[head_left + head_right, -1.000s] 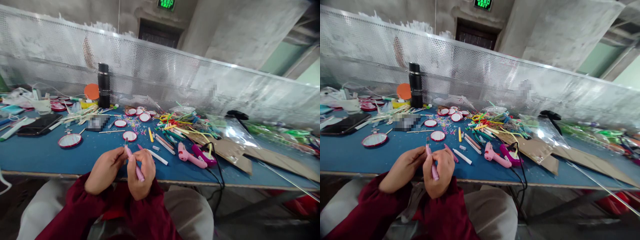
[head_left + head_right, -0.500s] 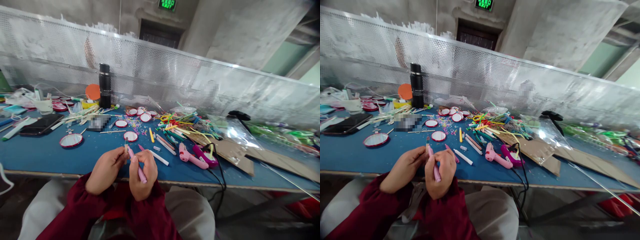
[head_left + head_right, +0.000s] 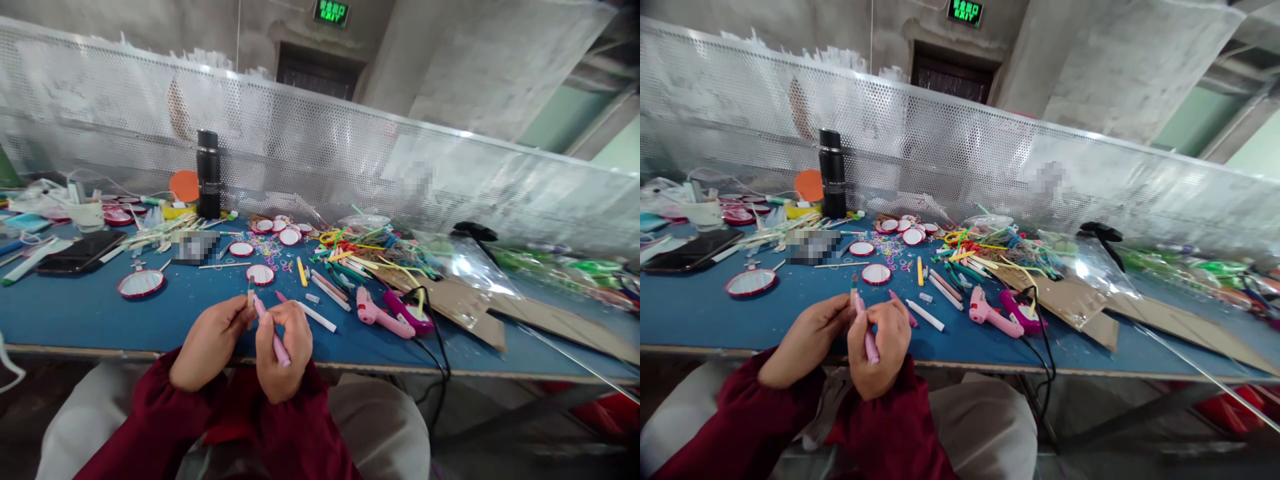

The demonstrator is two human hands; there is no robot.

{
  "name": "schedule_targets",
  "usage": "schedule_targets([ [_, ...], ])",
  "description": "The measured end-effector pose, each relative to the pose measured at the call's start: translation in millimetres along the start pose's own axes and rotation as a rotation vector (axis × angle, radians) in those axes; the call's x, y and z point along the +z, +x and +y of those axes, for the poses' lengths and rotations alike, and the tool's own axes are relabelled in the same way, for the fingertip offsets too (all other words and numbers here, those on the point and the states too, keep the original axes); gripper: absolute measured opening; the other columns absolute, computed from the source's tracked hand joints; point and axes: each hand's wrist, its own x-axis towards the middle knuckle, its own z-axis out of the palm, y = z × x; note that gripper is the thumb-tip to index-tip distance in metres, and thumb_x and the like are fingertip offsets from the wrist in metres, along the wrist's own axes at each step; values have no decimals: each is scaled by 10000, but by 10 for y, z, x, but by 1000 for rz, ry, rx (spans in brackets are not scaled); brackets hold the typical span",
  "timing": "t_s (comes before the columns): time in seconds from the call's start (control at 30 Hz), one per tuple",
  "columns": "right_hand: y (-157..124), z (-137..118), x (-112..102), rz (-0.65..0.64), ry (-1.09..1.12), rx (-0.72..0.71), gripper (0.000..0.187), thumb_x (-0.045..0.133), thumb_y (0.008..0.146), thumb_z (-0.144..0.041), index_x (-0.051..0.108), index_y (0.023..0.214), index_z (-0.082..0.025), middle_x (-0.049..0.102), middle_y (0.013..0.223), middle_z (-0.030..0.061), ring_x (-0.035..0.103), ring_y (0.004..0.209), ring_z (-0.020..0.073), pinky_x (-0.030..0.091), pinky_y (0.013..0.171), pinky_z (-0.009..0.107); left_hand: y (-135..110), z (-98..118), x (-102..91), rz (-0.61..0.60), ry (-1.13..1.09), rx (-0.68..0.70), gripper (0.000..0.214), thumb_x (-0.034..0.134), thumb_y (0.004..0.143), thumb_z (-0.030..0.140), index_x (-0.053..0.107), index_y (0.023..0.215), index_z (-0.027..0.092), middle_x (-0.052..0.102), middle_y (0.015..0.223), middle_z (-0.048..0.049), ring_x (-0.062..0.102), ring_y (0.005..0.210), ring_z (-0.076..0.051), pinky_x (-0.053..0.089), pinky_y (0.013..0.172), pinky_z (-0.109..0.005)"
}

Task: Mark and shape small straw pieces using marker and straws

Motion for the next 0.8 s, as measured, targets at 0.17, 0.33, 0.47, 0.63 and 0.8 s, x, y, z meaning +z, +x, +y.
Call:
schedule_targets([
  [0.17, 13, -14, -1, 18, -22, 22, 163, 522, 900, -143, 499, 750, -205, 584, 700, -13, 543, 686, 129, 474, 840, 347, 0, -55, 13, -24, -14, -15, 369, 394, 968, 456, 592, 799, 194, 580, 709, 4, 490, 668, -148, 399, 622, -238],
  [0.33, 16, -32, 2, 71, -13, 22, 172, 526, 900, -138, 501, 743, -203, 561, 689, -20, 533, 663, 121, 479, 808, 330, 6, -116, 21, -36, -25, -57, 397, 370, 977, 493, 556, 785, 199, 549, 701, 12, 454, 649, -143, 354, 590, -243],
  [0.47, 10, -26, 3, 53, -8, 5, 168, 527, 898, -134, 505, 746, -203, 575, 689, -19, 542, 676, 123, 480, 818, 332, 11, -105, 20, -33, -44, -62, 404, 371, 970, 501, 551, 774, 197, 552, 688, 11, 451, 632, -144, 348, 579, -245],
  [0.63, 7, -20, -6, 20, 2, 12, 166, 524, 896, -142, 497, 746, -209, 587, 693, -13, 549, 677, 130, 484, 823, 341, 5, -51, 9, -25, -52, -57, 385, 396, 958, 474, 583, 770, 195, 584, 684, 5, 475, 617, -147, 371, 574, -249],
  [0.8, 16, -18, -8, 3, -12, 14, 142, 527, 892, -151, 505, 766, -212, 603, 706, -5, 563, 699, 141, 489, 857, 359, -2, -19, -13, -19, -22, -45, 356, 406, 954, 451, 588, 784, 197, 612, 722, -10, 521, 674, -164, 412, 623, -260],
])
